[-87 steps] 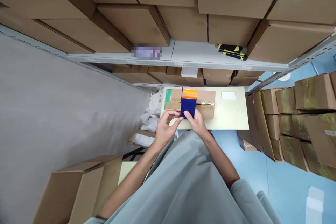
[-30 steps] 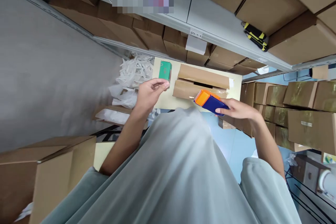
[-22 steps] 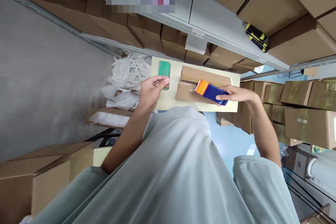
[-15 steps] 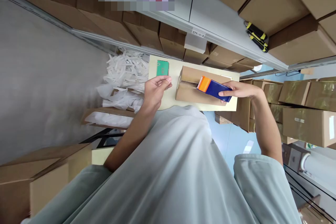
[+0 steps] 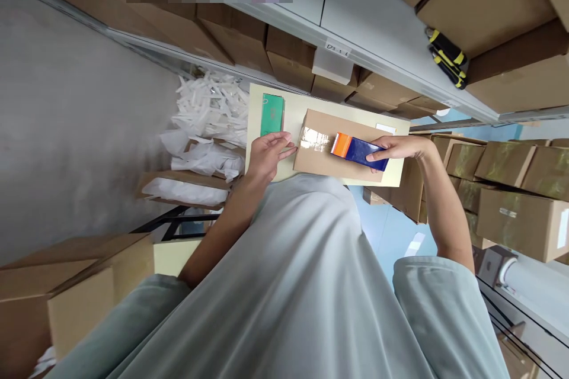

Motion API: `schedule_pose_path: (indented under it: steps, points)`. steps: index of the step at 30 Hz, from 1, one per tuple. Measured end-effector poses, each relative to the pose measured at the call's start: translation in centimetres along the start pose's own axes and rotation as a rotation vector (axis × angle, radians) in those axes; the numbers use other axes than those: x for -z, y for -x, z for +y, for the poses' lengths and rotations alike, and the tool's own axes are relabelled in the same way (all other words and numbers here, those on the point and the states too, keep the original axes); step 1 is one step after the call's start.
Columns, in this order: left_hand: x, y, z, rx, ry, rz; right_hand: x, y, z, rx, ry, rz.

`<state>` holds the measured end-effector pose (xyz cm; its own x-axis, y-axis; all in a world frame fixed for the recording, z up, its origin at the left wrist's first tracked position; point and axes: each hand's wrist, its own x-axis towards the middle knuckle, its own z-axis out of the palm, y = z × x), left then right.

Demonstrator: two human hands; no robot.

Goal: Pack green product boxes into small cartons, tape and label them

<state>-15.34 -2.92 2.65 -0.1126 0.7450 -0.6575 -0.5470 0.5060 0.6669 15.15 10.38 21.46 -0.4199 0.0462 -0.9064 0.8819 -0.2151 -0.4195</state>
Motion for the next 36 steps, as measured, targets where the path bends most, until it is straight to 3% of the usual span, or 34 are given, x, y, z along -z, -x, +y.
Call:
schedule_pose_path:
  steps: [14, 21, 24, 29, 34, 36]
  points:
    - [1.1, -1.3, -0.7, 0.001, -0.007, 0.017, 0.8, -1.6, -1.7, 0.036, 0.177, -0.118]
    - [-0.4, -2.9, -3.1, 0.028, -0.051, 0.002, 0.8, -1.8, -1.9, 0.044, 0.169, -0.112]
    - [-0.7, -3.0, -3.7, -0.05, -0.12, -0.006, 0.6, -1.7, -2.2, 0.037, 0.156, -0.098]
    - [-0.1, -2.1, -2.6, -0.2, -0.342, 0.155, 0.5, -1.4, -2.6, 0.002, 0.12, -0.087]
    - [-1.4, -0.1, -1.3, -0.336, -0.497, 0.047, 0.5, -1.6, -2.3, -0.028, 0.109, -0.088]
    - [-2.1, 0.2, -1.2, -0.363, -0.547, 0.058, 0.5, -1.8, -2.1, -0.045, 0.104, -0.08]
